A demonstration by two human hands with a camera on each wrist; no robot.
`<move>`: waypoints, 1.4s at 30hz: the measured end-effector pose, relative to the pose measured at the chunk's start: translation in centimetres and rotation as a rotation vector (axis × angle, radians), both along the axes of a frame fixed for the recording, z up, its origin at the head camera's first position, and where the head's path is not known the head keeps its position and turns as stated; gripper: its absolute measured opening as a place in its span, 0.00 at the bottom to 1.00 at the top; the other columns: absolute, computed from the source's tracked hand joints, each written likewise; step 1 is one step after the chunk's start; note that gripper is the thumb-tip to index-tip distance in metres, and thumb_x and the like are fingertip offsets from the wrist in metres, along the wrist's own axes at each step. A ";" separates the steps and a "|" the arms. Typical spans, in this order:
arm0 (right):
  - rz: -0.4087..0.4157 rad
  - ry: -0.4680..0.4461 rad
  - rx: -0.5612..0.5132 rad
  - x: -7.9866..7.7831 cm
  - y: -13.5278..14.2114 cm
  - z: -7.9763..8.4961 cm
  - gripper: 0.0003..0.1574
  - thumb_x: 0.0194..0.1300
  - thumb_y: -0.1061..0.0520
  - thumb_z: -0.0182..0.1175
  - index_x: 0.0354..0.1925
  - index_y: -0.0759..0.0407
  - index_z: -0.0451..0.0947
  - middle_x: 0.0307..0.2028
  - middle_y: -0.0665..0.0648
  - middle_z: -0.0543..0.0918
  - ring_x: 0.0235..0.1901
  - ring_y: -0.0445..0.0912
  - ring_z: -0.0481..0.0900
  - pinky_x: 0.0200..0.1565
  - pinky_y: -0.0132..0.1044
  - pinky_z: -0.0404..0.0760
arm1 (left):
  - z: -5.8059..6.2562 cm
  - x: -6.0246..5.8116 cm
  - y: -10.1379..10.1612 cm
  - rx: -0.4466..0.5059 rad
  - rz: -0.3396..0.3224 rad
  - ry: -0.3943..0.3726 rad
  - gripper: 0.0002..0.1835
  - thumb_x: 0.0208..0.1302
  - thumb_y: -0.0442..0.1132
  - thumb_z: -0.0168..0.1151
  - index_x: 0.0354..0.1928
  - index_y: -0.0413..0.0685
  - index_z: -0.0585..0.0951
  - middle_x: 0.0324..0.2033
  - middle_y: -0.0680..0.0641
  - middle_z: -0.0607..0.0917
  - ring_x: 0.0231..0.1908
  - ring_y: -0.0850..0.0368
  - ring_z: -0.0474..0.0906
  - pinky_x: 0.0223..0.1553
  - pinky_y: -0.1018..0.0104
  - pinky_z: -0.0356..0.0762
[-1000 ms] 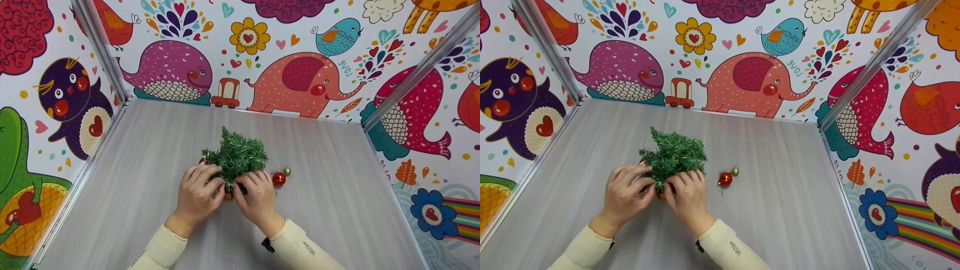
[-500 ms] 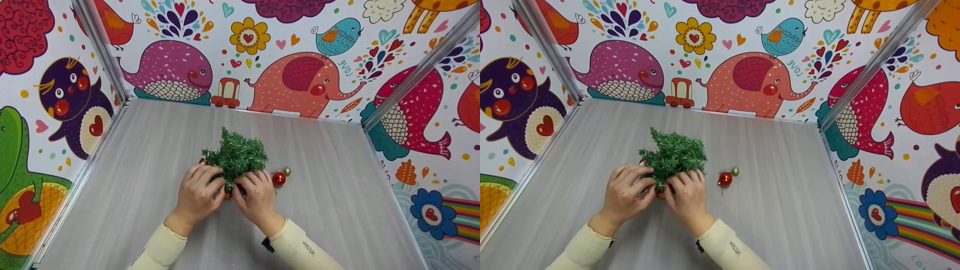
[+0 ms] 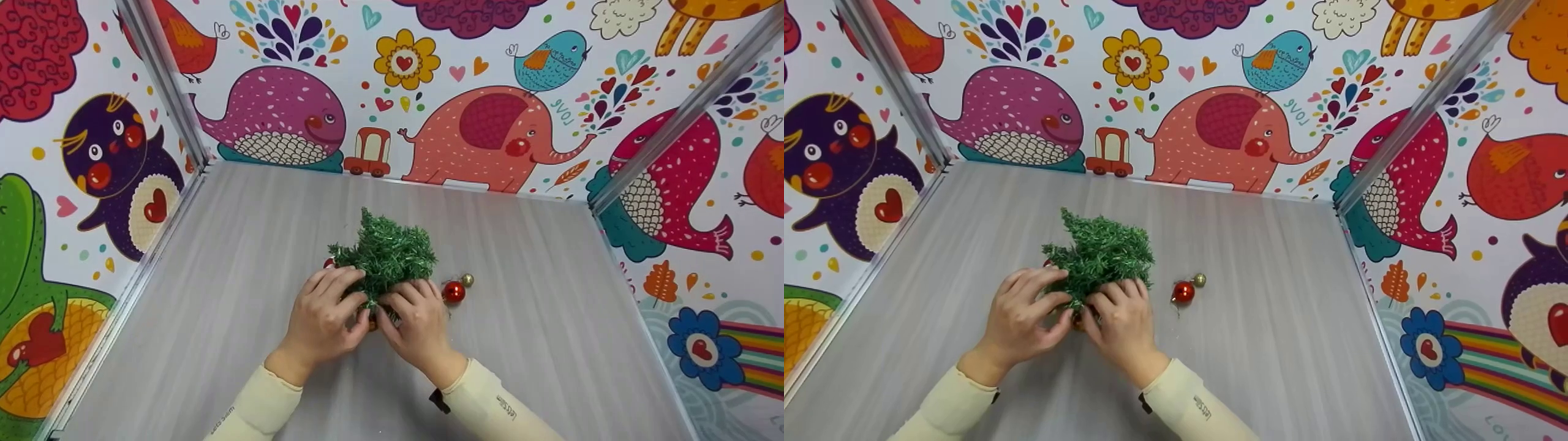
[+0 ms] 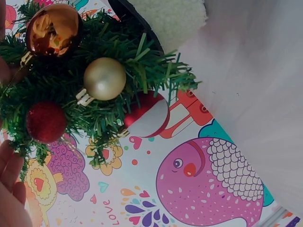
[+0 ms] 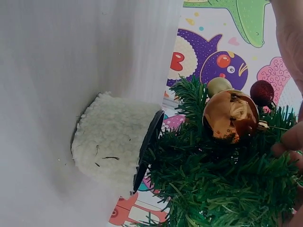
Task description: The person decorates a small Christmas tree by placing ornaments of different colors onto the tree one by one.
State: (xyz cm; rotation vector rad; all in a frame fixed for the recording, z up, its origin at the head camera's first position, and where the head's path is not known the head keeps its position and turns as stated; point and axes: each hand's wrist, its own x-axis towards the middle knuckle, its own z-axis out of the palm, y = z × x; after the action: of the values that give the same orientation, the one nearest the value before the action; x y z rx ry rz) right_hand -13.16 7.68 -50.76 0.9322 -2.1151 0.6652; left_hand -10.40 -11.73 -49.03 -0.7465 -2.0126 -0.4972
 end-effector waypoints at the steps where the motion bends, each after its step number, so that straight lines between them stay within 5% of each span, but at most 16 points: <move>1: 0.004 0.003 -0.002 0.0 0.0 0.0 0.05 0.60 0.53 0.64 0.29 0.50 0.82 0.32 0.48 0.82 0.35 0.49 0.77 0.40 0.46 0.74 | 0.0 0.0 0.0 0.002 -0.001 0.000 0.04 0.50 0.38 0.63 0.28 0.48 0.83 0.49 0.44 0.83 0.52 0.46 0.79 0.56 0.49 0.70; 6: 0.031 0.020 -0.009 0.2 0.4 0.2 0.04 0.61 0.53 0.65 0.32 0.51 0.83 0.35 0.48 0.83 0.37 0.49 0.78 0.44 0.46 0.75 | 0.1 -0.1 0.2 0.024 -0.009 0.004 0.10 0.49 0.41 0.65 0.34 0.45 0.84 0.51 0.43 0.83 0.54 0.46 0.79 0.55 0.48 0.71; 15: 0.117 0.058 -0.055 0.6 2.4 0.6 0.13 0.56 0.58 0.68 0.42 0.55 0.84 0.44 0.52 0.84 0.46 0.52 0.80 0.52 0.49 0.75 | 0.0 -0.4 0.1 -0.010 -0.004 -0.047 0.35 0.51 0.46 0.70 0.64 0.46 0.77 0.64 0.42 0.76 0.62 0.47 0.74 0.59 0.49 0.70; 20: 0.120 0.072 -0.083 0.7 4.5 0.2 0.19 0.54 0.61 0.67 0.47 0.58 0.83 0.47 0.57 0.84 0.47 0.55 0.80 0.50 0.51 0.76 | -0.1 -0.5 0.1 -0.043 -0.007 -0.093 0.37 0.51 0.46 0.70 0.67 0.47 0.75 0.66 0.42 0.74 0.64 0.47 0.72 0.60 0.48 0.69; 27: -0.002 -0.017 -0.048 0.4 8.3 -1.6 0.17 0.63 0.55 0.61 0.50 0.58 0.82 0.50 0.55 0.82 0.47 0.50 0.79 0.43 0.47 0.80 | -0.2 -0.7 0.3 -0.035 -0.023 -0.097 0.36 0.52 0.47 0.69 0.65 0.46 0.77 0.63 0.42 0.77 0.62 0.46 0.73 0.59 0.48 0.70; 42: -0.280 -0.253 0.106 -0.8 14.8 -7.3 0.25 0.56 0.56 0.68 0.54 0.55 0.79 0.48 0.52 0.81 0.46 0.51 0.81 0.39 0.48 0.83 | 0.0 -0.9 0.4 -0.027 -0.024 -0.109 0.35 0.51 0.45 0.69 0.64 0.46 0.78 0.60 0.43 0.79 0.60 0.45 0.75 0.58 0.47 0.71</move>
State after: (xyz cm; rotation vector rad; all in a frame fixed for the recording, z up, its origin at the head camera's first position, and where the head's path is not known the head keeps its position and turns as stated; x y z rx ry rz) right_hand -13.91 22.49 -58.05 0.6126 -2.4670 0.5534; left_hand -11.31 -11.30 -49.08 -0.7753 -2.1174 -0.5356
